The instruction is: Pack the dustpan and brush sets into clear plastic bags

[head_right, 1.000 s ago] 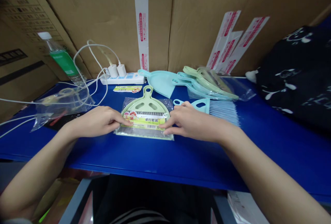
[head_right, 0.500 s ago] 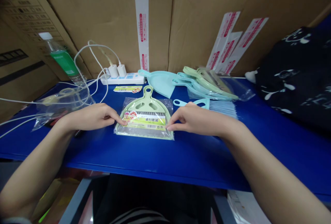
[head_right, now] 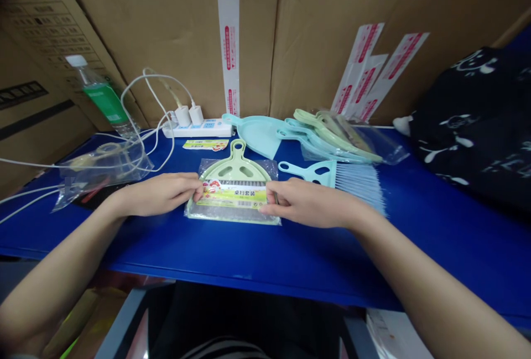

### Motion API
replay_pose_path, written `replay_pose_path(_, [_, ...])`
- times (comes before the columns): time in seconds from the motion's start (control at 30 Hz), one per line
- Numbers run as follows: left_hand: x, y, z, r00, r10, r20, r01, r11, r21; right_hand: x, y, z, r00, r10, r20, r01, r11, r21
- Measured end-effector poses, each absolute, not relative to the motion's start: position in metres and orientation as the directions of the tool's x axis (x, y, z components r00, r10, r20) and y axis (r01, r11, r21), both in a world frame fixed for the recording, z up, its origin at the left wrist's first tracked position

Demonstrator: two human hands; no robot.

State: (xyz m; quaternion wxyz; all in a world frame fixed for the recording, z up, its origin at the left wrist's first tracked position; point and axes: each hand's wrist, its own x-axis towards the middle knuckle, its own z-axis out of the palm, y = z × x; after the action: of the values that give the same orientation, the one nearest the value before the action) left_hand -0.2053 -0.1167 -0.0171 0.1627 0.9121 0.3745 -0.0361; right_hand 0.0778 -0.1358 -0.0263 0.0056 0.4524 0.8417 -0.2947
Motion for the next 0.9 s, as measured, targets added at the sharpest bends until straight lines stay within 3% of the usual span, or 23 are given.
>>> replay_pose_path(0.2, [-0.2, -0.118, -0.021, 0.688, 0.705, -0.171, 0.725, -0.664, 0.181, 0.07, -0.141, -0.035, -0.434, 0.893, -0.117, 0.848, 0.361, -0.389])
replay_pose_path(0.37, [-0.2, -0.12, -0.022, 0.673, 0.725, -0.147, 0.739, -0.668, 0.085, 0.067, -0.143, -0.036, -0.395, 0.91, -0.127, 0.762, 0.247, -0.599])
replay_pose_path(0.5, [-0.198, -0.124, -0.021, 0.701, 0.695, -0.158, 0.711, -0.699, 0.077, 0.065, -0.138, -0.039, -0.337, 0.939, 0.063, 0.564, 0.255, -0.786])
replay_pose_path(0.63, [-0.192, -0.127, -0.022, 0.752, 0.645, -0.135, 0.658, -0.747, 0.091, 0.064, -0.128, -0.048, -0.222, 0.956, 0.194, 0.44, 0.276, -0.855])
replay_pose_path(0.73, [-0.19, -0.129, -0.025, 0.787, 0.61, -0.097, 0.617, -0.781, 0.099, 0.063, -0.121, -0.054, -0.117, 0.981, 0.158, 0.33, 0.188, -0.925])
replay_pose_path(0.9, [-0.185, -0.134, -0.033, 0.831, 0.554, -0.048, 0.555, -0.821, 0.132, 0.051, -0.12, -0.061, -0.067, 0.997, -0.022, -0.046, -0.025, -0.999])
